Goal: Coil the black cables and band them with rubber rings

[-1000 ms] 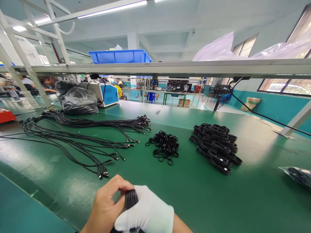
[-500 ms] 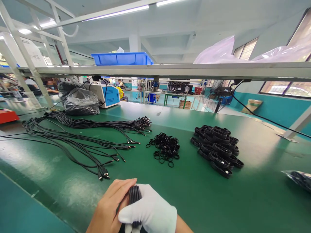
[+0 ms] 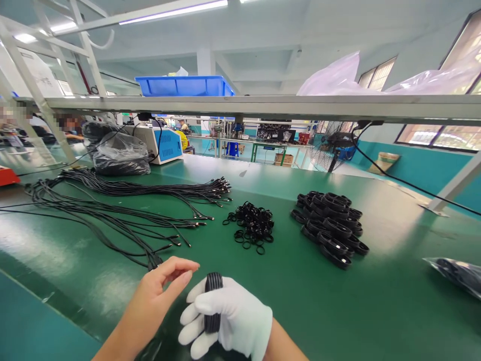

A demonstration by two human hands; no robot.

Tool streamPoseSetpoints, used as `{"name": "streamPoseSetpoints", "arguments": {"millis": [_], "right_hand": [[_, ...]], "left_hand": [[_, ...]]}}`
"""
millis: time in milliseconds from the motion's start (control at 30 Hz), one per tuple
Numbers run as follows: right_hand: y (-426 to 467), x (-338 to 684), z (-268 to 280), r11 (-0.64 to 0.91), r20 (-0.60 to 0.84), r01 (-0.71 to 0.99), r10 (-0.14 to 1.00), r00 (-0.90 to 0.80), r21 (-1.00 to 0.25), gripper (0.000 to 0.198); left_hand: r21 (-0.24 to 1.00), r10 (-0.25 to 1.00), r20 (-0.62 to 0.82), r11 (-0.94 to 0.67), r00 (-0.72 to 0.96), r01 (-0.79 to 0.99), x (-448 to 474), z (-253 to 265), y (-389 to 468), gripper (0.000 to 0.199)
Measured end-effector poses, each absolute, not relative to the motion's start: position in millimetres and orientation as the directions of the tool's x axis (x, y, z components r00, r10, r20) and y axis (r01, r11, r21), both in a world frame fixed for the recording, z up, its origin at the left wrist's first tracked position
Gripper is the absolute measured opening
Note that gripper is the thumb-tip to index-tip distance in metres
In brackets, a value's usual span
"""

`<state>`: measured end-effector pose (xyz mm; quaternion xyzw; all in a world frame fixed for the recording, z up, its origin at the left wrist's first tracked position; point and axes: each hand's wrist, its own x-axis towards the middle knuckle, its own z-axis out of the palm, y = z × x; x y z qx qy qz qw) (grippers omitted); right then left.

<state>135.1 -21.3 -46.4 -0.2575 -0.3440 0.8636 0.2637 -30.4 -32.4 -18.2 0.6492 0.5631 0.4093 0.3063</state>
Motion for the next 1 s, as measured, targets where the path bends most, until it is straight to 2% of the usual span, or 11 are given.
{"name": "streamPoseSetpoints", "arguments": {"millis": [100, 267, 433, 567, 633, 733, 867, 1000], "right_hand": [[-21, 134, -47, -0.611, -0.280, -0.279, 0.658, -0.699, -0.741, 0.035], [-22, 127, -37, -0.514, -0.264, -0.214, 0.702, -0.661, -0.831, 0.028], [-23, 124, -28, -0.480, -0.292, -0.189, 0.754, -0.588, -0.857, 0.022], [-21, 129, -26, -0.529, -0.404, -0.045, 0.698, -0.591, -0.848, 0.030], [-19, 131, -29, -0.463, -0.368, 0.035, 0.652, -0.663, -0.886, 0.033], [-13, 133, -39, -0.330, -0.255, 0.051, 0.614, -0.747, -0.942, 0.037], [-4, 131, -53, -0.263, -0.184, 0.026, 0.599, -0.779, -0.965, 0.035], [3, 125, -63, -0.206, -0.153, 0.031, 0.609, -0.778, -0.978, 0.037]], "left_hand": [[0.850, 0.980, 0.190, -0.191, 0.053, 0.492, -27, -19, -30, 0.017], [0.818, 0.975, 0.200, -0.219, 0.093, 0.531, -20, -20, -28, 0.010], [0.827, 0.976, 0.117, -0.197, 0.181, 0.526, -22, -10, -20, 0.013], [0.794, 0.970, 0.071, -0.197, 0.234, 0.575, -23, -4, 11, 0.014], [0.759, 0.963, 0.052, -0.210, 0.265, 0.616, -16, -7, 37, 0.013], [0.716, 0.959, 0.021, -0.213, 0.284, 0.665, 3, -20, 77, 0.012], [0.641, 0.966, 0.003, -0.202, 0.260, 0.741, 33, -40, 111, 0.026], [0.578, 0.978, -0.009, -0.165, 0.209, 0.799, 56, -50, 123, 0.028]]}}
